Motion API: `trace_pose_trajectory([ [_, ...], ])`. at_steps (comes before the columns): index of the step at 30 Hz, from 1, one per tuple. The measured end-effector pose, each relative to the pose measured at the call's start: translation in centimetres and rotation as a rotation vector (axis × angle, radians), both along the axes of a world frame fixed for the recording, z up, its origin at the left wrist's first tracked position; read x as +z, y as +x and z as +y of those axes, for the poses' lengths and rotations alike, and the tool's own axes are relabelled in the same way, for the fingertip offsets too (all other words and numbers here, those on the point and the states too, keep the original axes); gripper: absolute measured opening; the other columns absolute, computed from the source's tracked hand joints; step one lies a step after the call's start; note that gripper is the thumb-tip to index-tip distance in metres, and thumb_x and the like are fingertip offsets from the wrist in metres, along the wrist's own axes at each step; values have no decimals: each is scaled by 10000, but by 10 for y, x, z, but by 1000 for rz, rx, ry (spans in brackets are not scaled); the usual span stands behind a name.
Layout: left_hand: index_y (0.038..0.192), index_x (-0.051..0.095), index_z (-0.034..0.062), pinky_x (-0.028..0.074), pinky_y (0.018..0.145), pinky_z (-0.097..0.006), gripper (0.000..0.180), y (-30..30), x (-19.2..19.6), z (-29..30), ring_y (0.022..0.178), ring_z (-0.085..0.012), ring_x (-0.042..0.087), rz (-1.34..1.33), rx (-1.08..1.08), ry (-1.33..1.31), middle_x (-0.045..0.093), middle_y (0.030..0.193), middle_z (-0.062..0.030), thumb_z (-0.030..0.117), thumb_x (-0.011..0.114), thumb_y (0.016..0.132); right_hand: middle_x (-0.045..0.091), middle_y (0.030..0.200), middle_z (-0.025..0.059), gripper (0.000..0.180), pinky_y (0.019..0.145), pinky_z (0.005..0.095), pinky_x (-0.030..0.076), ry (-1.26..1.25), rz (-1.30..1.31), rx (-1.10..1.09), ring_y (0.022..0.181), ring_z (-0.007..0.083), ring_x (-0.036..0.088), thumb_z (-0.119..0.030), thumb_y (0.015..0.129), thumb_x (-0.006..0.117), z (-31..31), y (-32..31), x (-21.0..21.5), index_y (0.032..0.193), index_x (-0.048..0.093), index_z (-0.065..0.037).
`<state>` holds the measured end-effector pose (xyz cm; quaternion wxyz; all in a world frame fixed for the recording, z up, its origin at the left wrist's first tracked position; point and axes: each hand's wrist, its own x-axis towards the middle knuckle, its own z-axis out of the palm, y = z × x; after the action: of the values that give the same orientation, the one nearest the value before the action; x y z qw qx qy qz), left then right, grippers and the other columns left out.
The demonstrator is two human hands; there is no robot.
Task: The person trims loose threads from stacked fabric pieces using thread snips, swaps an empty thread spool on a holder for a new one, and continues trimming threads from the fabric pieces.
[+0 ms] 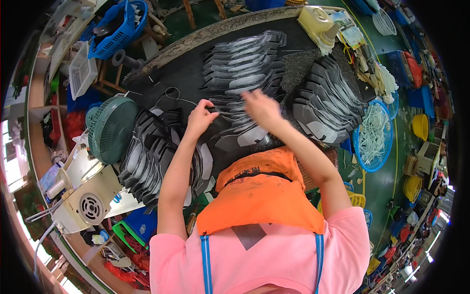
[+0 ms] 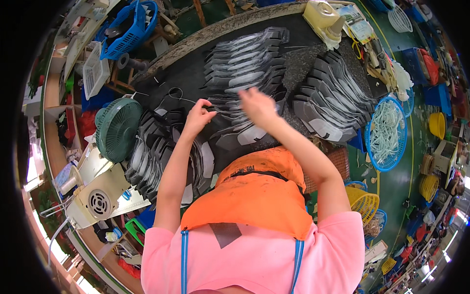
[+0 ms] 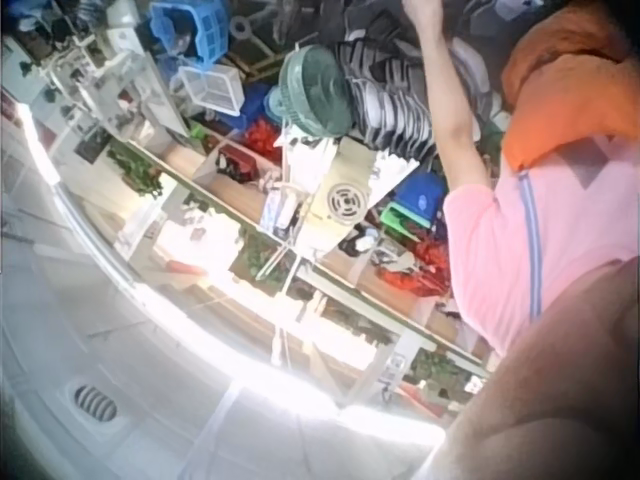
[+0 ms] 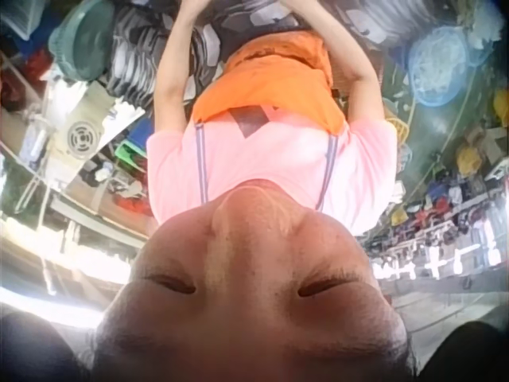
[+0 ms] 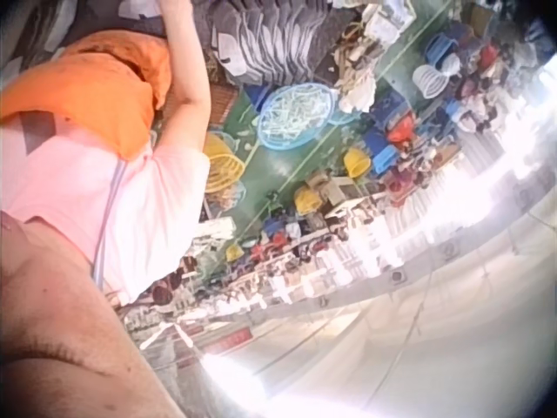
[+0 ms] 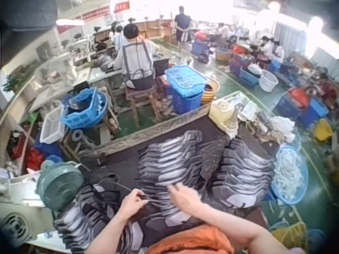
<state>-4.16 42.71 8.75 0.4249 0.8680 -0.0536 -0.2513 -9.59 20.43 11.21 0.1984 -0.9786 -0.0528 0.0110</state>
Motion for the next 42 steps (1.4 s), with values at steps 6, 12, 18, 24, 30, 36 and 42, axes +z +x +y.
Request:
trace_pose_trajectory([
  [6, 917, 489, 27, 399, 539, -233, 156, 7, 0, 19, 563, -89, 540, -63, 48, -93, 555, 586, -33, 21, 584, 793, 587, 803, 117, 246, 662, 380, 491, -4, -72, 293, 799, 296, 606, -245, 771, 607, 67, 24, -62, 974, 597, -108],
  [12, 895, 496, 38, 414, 551, -245, 122, -9, 5, 14, 575, -109, 558, 105, 93, -404, 583, 612, -43, 29, 574, 800, 653, 826, 83, 288, 628, 314, 474, 735, 217, 31, 709, 207, 607, -240, 772, 641, 49, 15, -37, 958, 653, -21],
  [18, 935, 576, 17, 396, 520, -221, 155, 8, 2, -32, 586, -78, 550, 209, 18, -413, 594, 654, -37, 62, 607, 790, 649, 706, 62, 193, 612, 302, 460, 837, 382, -334, 656, 167, 599, -227, 735, 665, -20, 29, -31, 828, 672, -58],
  [24, 918, 657, 37, 474, 612, -316, 206, 8, -33, -41, 647, -204, 627, -141, -92, 122, 654, 732, -95, 154, 659, 748, 607, 821, 116, 125, 661, 413, 495, 75, 137, -212, 762, 310, 616, -212, 716, 629, -49, 16, -35, 766, 642, -98],
  [30, 798, 579, 64, 487, 651, -412, 270, 10, -16, -50, 743, -321, 632, -438, -112, 582, 650, 758, -136, 302, 694, 743, 554, 914, 126, 206, 596, 443, 494, -132, -36, -302, 714, 333, 620, -217, 769, 615, -65, 29, -48, 925, 551, -99],
  [36, 799, 530, 27, 409, 506, -216, 163, 19, -22, 14, 547, -83, 536, -44, 195, -114, 570, 613, -25, 96, 673, 763, 530, 906, 119, 305, 634, 398, 494, 94, -76, 7, 800, 282, 592, -219, 770, 629, 8, 11, -21, 1041, 527, -125],
  [42, 839, 520, 25, 390, 498, -203, 97, 19, -9, 19, 544, -66, 513, -27, 188, -231, 558, 625, -15, 39, 609, 804, 579, 752, 105, 189, 633, 392, 485, 173, -170, 173, 733, 307, 599, -169, 736, 612, 61, 36, -74, 868, 553, -48],
])
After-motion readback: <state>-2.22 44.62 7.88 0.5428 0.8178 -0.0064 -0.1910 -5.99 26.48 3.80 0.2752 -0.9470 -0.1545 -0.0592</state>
